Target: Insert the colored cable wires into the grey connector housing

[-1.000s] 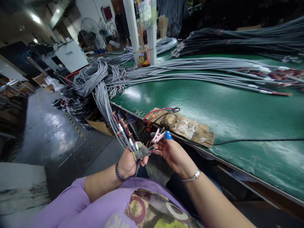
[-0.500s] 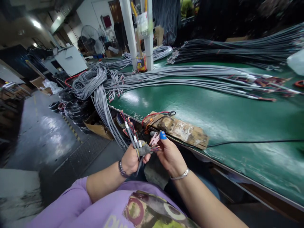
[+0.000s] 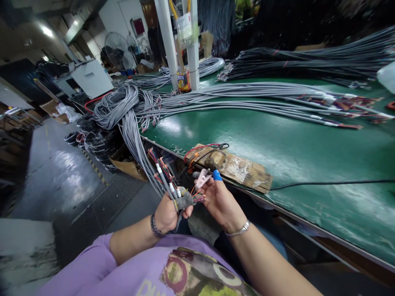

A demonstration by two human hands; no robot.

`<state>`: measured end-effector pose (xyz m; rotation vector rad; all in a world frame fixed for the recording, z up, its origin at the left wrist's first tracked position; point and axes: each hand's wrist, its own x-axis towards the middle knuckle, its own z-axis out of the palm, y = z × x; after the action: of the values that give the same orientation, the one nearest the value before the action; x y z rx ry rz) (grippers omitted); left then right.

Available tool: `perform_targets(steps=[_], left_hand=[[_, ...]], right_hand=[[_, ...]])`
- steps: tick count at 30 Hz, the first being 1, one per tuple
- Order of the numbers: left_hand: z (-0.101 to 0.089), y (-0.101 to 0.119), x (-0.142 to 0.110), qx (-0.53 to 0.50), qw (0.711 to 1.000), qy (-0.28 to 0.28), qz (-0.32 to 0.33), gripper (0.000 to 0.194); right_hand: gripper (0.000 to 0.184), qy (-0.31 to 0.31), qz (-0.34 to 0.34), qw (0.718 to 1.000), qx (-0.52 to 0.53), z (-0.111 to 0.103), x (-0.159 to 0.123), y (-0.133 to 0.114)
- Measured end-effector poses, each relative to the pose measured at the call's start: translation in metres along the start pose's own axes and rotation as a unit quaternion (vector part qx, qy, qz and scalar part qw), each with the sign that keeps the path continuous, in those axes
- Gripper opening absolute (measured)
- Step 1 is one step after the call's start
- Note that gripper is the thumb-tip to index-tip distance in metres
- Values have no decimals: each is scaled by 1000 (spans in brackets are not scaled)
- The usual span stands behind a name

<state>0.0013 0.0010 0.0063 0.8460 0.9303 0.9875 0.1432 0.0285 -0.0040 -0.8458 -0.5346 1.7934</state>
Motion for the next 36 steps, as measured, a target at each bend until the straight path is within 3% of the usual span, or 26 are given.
perform_targets(steps=[5, 9, 15, 23, 29, 36], left_hand=[[-5, 2, -3, 0, 1000, -28, -14, 43], [-6, 1, 4, -34, 998, -46, -40, 39], [-2, -1, 13, -42, 996, -46, -65, 40], [0, -5, 16, -39, 997, -31, -66, 39], [-1, -5, 8, -28, 998, -30, -42, 40], [-3, -10, -7, 17, 1000, 0, 7, 42]], right_hand=[[33, 11, -26, 999, -31, -2, 1, 0], [37, 19, -23, 999, -19, -1, 2, 1], [46, 8, 14, 1000, -10, -1, 7, 1], [43, 15, -14, 1000, -15, 0, 10, 5], [46, 15, -12, 999, 41, 2, 7, 6], [45, -19, 44, 998, 37, -9, -2, 1]])
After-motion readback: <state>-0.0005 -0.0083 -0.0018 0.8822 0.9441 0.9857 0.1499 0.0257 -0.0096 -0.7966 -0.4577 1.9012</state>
